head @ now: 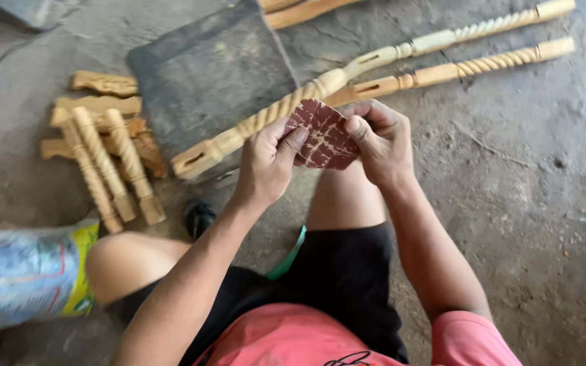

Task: The person sands decorative wooden furniture legs by hand with a piece of sandpaper, rotating the wood to reach all sides.

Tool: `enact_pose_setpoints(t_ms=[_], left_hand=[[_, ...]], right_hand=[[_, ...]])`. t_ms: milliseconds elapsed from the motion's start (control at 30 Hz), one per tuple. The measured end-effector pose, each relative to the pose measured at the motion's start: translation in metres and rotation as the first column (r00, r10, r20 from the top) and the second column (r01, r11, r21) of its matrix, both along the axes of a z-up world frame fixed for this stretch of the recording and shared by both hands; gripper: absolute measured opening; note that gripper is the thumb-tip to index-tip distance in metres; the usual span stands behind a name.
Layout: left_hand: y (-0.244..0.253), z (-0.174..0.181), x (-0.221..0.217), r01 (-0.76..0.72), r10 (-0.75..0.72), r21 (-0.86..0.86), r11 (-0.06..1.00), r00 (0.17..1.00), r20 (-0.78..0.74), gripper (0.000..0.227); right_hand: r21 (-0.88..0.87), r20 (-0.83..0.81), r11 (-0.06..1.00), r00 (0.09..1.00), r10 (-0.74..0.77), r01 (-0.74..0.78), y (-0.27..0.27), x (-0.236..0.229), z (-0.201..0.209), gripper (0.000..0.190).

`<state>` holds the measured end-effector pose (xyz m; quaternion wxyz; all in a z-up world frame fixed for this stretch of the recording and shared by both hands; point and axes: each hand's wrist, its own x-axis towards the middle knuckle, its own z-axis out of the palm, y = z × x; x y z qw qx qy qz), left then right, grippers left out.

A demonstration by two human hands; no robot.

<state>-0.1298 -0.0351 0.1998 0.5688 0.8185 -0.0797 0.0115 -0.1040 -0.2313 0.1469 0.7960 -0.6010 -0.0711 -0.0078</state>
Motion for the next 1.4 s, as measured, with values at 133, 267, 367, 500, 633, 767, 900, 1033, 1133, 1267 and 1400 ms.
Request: enact_pose_setpoints(t_ms=[133,267,367,500,633,767,900,1033,1133,1267,1400], left_hand=[[0.040,0.014,-0.070,-0.063,0.045,-0.293,0.954,0.997,-0.068,0.023],[0.054,0.013,-0.129,-0.085,0.113,-0.454,0.887,0.993,0.036,0.017],[0.052,0.001,-0.160,-0.372,0.380,-0.179,0.911,0.925,0.011,0.020],[0.056,-0.003,-0.180,-0.561,0.565,-0.089,0.823,0.824,0.032,0.027],[0.064,0.002,-0.191,-0.506,0.529,-0.154,0.848,0.824,0.202,0.025],[0.068,0.002,-0.207,-0.616,0.508,0.109,0.780,0.726,0.463,0.043],[0.066,-0.009,-0.223,-0.350,0.354,-0.098,0.932,0.935,0.025,0.033],[0.075,-0.020,-0.225,-0.328,0.305,-0.470,0.820,0.944,-0.127,0.028],[0.086,-0.029,-0.222,-0.367,0.306,-0.515,0.775,0.930,-0.202,0.023],[0.093,-0.043,-0.227,-0.262,0.143,-0.606,0.751,0.961,-0.238,0.022],[0.098,-0.060,-0.225,-0.253,0.168,-0.425,0.869,0.959,-0.227,0.020]], right_hand=[[0.192,-0.032,0.964,0.981,0.192,-0.182,0.027,-0.055,0.033,0.021],[0.203,-0.046,0.965,0.983,0.179,-0.166,0.062,-0.099,0.034,0.021],[0.537,-0.218,0.827,0.919,0.329,-0.169,0.093,-0.131,0.034,0.024],[0.612,-0.271,0.784,0.903,0.332,-0.104,0.115,-0.160,0.036,0.043],[0.254,-0.043,0.933,0.961,0.274,-0.254,0.121,-0.173,0.026,0.045],[-0.132,0.242,0.991,0.969,0.050,-0.019,0.121,-0.178,0.012,0.045],[-0.549,0.761,0.721,0.611,0.220,0.423,0.118,-0.177,0.006,0.050],[-0.551,0.724,0.818,0.582,0.370,0.166,0.117,-0.193,0.017,0.070],[-0.517,0.726,0.844,0.594,0.346,0.139,0.116,-0.190,0.023,0.056],[-0.337,0.658,0.937,0.734,0.167,0.089,0.120,-0.183,0.018,0.031],[-0.053,0.200,0.832,0.811,0.551,-0.552,0.113,-0.175,0.005,0.035]])
